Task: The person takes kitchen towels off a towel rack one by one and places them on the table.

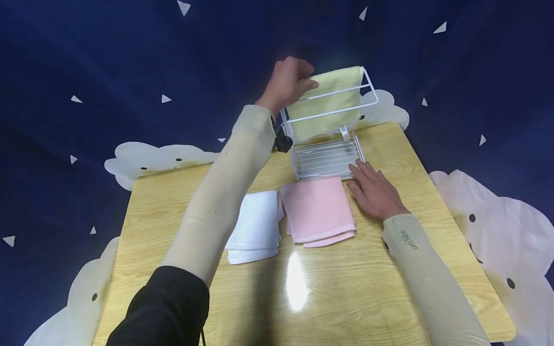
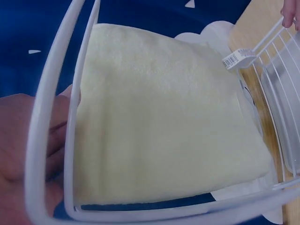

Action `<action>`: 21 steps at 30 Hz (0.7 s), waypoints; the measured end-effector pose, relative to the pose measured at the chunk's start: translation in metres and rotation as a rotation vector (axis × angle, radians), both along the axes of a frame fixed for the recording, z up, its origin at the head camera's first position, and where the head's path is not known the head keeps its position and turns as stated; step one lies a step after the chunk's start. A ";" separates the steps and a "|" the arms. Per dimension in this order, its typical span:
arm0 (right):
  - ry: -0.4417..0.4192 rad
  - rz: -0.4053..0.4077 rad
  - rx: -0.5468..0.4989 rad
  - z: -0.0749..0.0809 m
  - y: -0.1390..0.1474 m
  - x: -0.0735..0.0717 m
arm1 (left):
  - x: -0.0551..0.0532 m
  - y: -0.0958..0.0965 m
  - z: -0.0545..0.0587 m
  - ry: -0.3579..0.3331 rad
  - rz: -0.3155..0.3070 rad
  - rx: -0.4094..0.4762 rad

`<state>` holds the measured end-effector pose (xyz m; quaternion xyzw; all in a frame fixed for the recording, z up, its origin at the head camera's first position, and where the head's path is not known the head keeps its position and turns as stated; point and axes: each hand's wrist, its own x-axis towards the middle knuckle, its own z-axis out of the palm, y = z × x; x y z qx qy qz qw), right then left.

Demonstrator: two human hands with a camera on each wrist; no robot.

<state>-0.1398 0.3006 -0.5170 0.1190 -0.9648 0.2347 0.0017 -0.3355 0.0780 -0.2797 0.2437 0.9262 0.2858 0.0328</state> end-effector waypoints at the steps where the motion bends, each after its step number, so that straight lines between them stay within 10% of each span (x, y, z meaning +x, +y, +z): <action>1: -0.003 0.001 -0.001 0.000 -0.001 0.000 | 0.000 0.000 0.000 -0.004 -0.002 -0.005; 21: -0.004 -0.002 -0.006 0.004 -0.005 0.005 | -0.002 0.001 0.001 -0.050 0.047 -0.073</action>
